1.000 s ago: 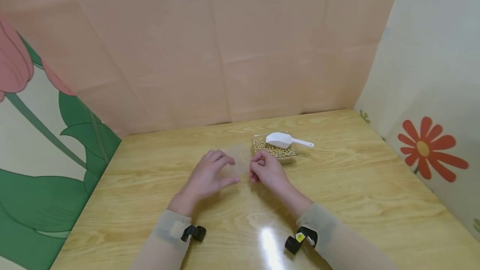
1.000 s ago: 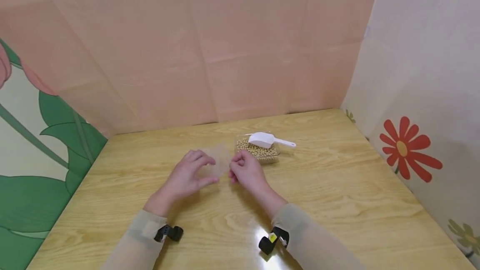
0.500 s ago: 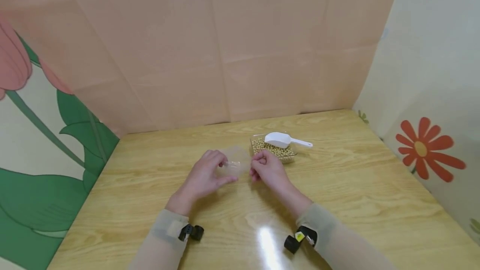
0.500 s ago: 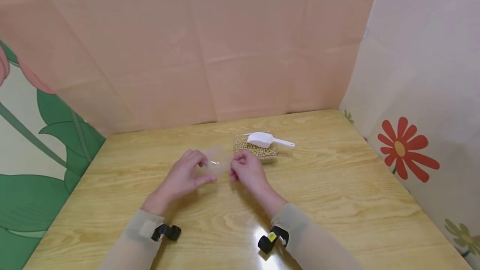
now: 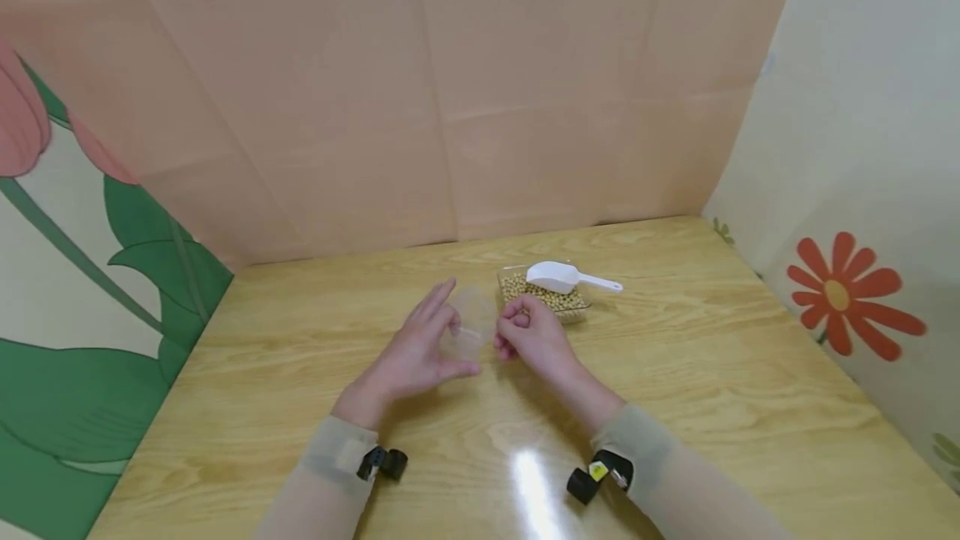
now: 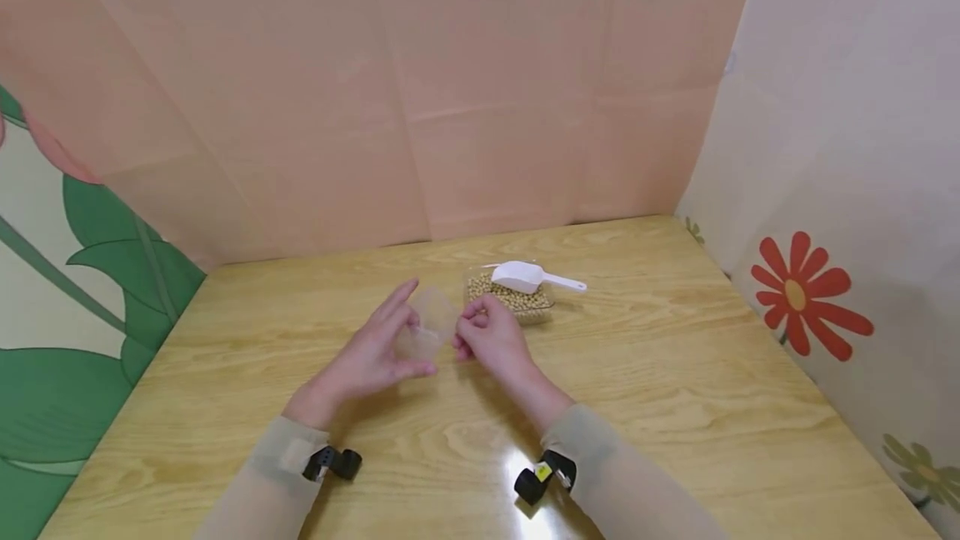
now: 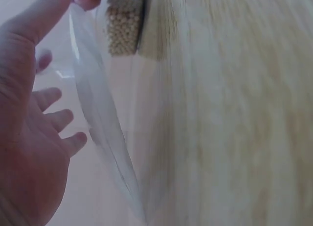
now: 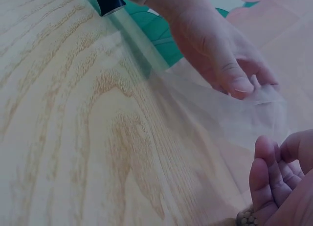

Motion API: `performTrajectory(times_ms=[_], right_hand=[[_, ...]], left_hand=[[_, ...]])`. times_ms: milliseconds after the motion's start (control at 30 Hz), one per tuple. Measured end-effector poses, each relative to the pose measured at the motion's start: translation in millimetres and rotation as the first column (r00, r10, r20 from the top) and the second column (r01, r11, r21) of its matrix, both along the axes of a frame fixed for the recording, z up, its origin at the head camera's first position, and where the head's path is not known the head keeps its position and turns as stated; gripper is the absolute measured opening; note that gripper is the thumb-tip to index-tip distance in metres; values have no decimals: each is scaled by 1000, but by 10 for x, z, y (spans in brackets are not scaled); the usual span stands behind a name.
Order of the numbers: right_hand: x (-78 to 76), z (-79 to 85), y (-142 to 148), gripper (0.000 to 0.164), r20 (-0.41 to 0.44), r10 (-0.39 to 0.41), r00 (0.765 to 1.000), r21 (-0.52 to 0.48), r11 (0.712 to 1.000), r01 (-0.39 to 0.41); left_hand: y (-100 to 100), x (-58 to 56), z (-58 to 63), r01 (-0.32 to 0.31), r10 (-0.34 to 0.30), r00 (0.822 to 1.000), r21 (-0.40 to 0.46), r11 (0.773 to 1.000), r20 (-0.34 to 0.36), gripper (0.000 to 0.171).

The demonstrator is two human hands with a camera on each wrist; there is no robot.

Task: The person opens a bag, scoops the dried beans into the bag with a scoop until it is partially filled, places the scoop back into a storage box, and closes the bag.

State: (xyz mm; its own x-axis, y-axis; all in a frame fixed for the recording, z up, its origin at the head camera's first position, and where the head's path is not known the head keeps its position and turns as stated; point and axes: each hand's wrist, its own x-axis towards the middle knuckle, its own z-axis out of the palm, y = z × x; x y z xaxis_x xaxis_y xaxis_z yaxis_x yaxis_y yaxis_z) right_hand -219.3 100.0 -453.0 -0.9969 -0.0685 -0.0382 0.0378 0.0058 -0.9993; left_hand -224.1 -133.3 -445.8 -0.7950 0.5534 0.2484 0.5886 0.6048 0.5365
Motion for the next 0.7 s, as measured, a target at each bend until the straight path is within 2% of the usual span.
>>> performTrajectory(times_ms=[200,467,533,633,700], right_hand=[[-12,17,16,11,9,9,1000,-16,1000,-9],[-19,5,24,10,8,24,1000,10,1000,-24],[-14,11,26,10,7,32,999,6,999,-32],[-11,15,25,11,9,44,999,-4,999,-44],[-10,19,25,12,9,50,999,-6,999,-50]], left_hand=[[15,10,24,30,-30,999,1,1000,-19,59],[59,10,18,6,-5,996,16,1000,-94,60],[59,5,15,-1,3,995,17,1000,-99,72],[54,-9,5,7,-5,994,20,1000,-112,101],[48,-20,-7,16,-14,993,14,1000,-117,108]])
